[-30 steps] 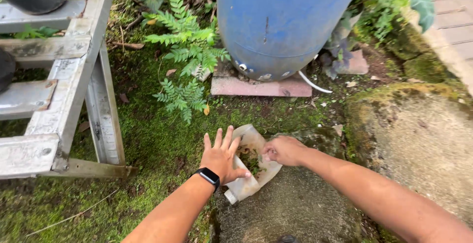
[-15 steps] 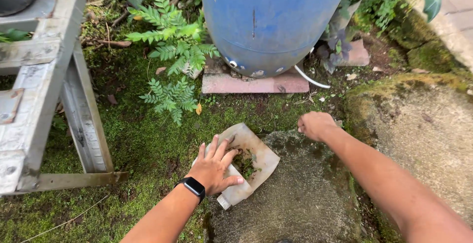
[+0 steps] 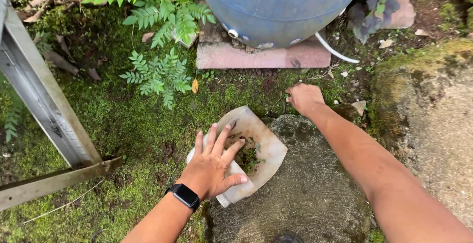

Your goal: Cleaning the garden area by sweeping and collecting debris into a container.

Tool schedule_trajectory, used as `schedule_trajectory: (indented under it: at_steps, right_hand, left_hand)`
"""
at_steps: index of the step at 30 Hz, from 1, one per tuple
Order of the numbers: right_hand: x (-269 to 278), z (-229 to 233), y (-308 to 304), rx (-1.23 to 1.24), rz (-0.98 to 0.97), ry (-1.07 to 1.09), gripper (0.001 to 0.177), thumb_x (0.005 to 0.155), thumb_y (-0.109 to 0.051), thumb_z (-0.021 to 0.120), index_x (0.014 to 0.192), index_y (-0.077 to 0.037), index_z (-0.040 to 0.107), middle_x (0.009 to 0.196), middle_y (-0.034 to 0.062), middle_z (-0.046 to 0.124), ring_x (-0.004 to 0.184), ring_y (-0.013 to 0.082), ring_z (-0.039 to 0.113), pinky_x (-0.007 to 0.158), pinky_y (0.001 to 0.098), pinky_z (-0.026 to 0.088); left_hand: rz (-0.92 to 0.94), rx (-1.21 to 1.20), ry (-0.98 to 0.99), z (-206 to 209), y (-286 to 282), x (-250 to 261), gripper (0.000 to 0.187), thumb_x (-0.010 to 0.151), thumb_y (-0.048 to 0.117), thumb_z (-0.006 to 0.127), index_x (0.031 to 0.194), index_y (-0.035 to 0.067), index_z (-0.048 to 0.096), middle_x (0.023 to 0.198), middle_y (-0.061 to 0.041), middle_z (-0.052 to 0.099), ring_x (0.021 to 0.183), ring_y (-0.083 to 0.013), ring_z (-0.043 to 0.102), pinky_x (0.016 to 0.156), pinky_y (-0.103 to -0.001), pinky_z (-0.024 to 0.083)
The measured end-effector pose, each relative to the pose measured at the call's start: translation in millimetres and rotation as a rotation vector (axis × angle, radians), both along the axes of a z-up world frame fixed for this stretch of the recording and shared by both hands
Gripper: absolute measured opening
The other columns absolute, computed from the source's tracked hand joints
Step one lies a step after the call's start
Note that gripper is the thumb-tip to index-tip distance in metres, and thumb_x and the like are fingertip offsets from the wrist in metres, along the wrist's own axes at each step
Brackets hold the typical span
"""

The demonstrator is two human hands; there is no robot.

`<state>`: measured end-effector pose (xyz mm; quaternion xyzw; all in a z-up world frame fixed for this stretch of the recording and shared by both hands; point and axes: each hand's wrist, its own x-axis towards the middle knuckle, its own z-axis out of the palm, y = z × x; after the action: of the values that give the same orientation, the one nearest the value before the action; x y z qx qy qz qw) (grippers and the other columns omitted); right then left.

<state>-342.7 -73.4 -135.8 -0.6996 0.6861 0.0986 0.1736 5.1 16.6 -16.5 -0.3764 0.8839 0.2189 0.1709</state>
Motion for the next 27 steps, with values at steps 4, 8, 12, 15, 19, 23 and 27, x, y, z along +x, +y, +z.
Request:
schedule_trajectory:
  at_steps: [4, 8, 12, 15, 19, 23, 27]
  right_hand:
    - [5.3, -6.3, -3.5, 0.056, 0.057, 0.134, 0.027, 0.101, -0.035, 0.062, 0.105, -0.013, 0.077, 0.1, 0.0155, 0.077, 0.096, 0.0336, 0.074, 0.084, 0.0451, 0.058]
    - [6.2, -15.3, -8.9, 0.016, 0.099, 0.188, 0.028, 0.1, -0.03, 0.059, 0.093, -0.011, 0.078, 0.096, 0.0147, 0.076, 0.091, 0.0329, 0.075, 0.08, 0.0449, 0.059]
    - [5.7, -13.1, -7.8, 0.034, 0.137, 0.23, 0.024, 0.099, -0.025, 0.055, 0.1, -0.008, 0.072, 0.092, 0.0147, 0.077, 0.082, 0.0296, 0.077, 0.071, 0.0422, 0.061]
    - [16.8, 8.3, 0.0, -0.036, 0.057, 0.189, 0.025, 0.095, -0.024, 0.056, 0.101, -0.003, 0.068, 0.095, 0.0166, 0.075, 0.074, 0.0277, 0.076, 0.063, 0.0391, 0.061]
    - [50.8, 43.6, 31.5, 0.024, -0.023, -0.028, 0.02, 0.092, -0.022, 0.055, 0.096, -0.01, 0.071, 0.097, 0.0126, 0.075, 0.071, 0.0227, 0.074, 0.059, 0.0375, 0.061]
    - [75.1, 69.5, 71.7, 0.094, 0.225, -0.438, 0.016, 0.088, -0.024, 0.066, 0.093, -0.015, 0.078, 0.092, 0.0057, 0.08, 0.078, 0.0204, 0.076, 0.071, 0.0364, 0.061]
    - [81.1, 74.7, 93.8, 0.147, 0.406, -0.553, 0.024, 0.089, -0.016, 0.064, 0.108, -0.016, 0.079, 0.107, 0.0077, 0.079, 0.098, 0.0286, 0.074, 0.09, 0.0444, 0.054]
  left_hand:
    - [0.011, -0.006, 0.012, -1.3, 1.2, -0.2, 0.099, 0.082, 0.087, 0.034, 0.16, 0.028, 0.018, 0.171, -0.02, 0.0, 0.151, -0.0447, -0.005, 0.116, -0.065, -0.002]
    - [0.015, 0.005, 0.019, -2.7, 0.3, -0.2, 0.099, 0.082, 0.088, 0.033, 0.161, 0.029, 0.018, 0.168, -0.019, 0.0, 0.152, -0.0451, -0.005, 0.116, -0.065, -0.002]
    - [0.002, -0.007, 0.019, -1.4, 1.4, -0.9, 0.099, 0.082, 0.088, 0.033, 0.161, 0.029, 0.018, 0.167, -0.02, -0.001, 0.152, -0.045, -0.005, 0.117, -0.065, -0.001]
    - [-0.002, 0.0, -0.009, 4.4, -0.7, -3.2, 0.1, 0.082, 0.088, 0.033, 0.161, 0.03, 0.017, 0.168, -0.018, -0.001, 0.153, -0.044, -0.005, 0.118, -0.065, -0.001]
    - [0.006, -0.005, -0.016, 2.9, -2.3, -4.3, 0.1, 0.082, 0.088, 0.033, 0.161, 0.031, 0.016, 0.169, -0.017, -0.002, 0.153, -0.0432, -0.006, 0.119, -0.064, -0.001]
    - [0.001, -0.034, 0.005, -5.7, -0.5, -2.3, 0.1, 0.082, 0.087, 0.035, 0.162, 0.029, 0.018, 0.169, -0.017, 0.001, 0.154, -0.0429, -0.005, 0.119, -0.065, 0.001]
    - [0.003, -0.07, 0.041, -11.1, -1.8, 0.0, 0.101, 0.082, 0.087, 0.037, 0.161, 0.025, 0.023, 0.169, -0.017, 0.005, 0.155, -0.0428, -0.002, 0.119, -0.065, 0.004]
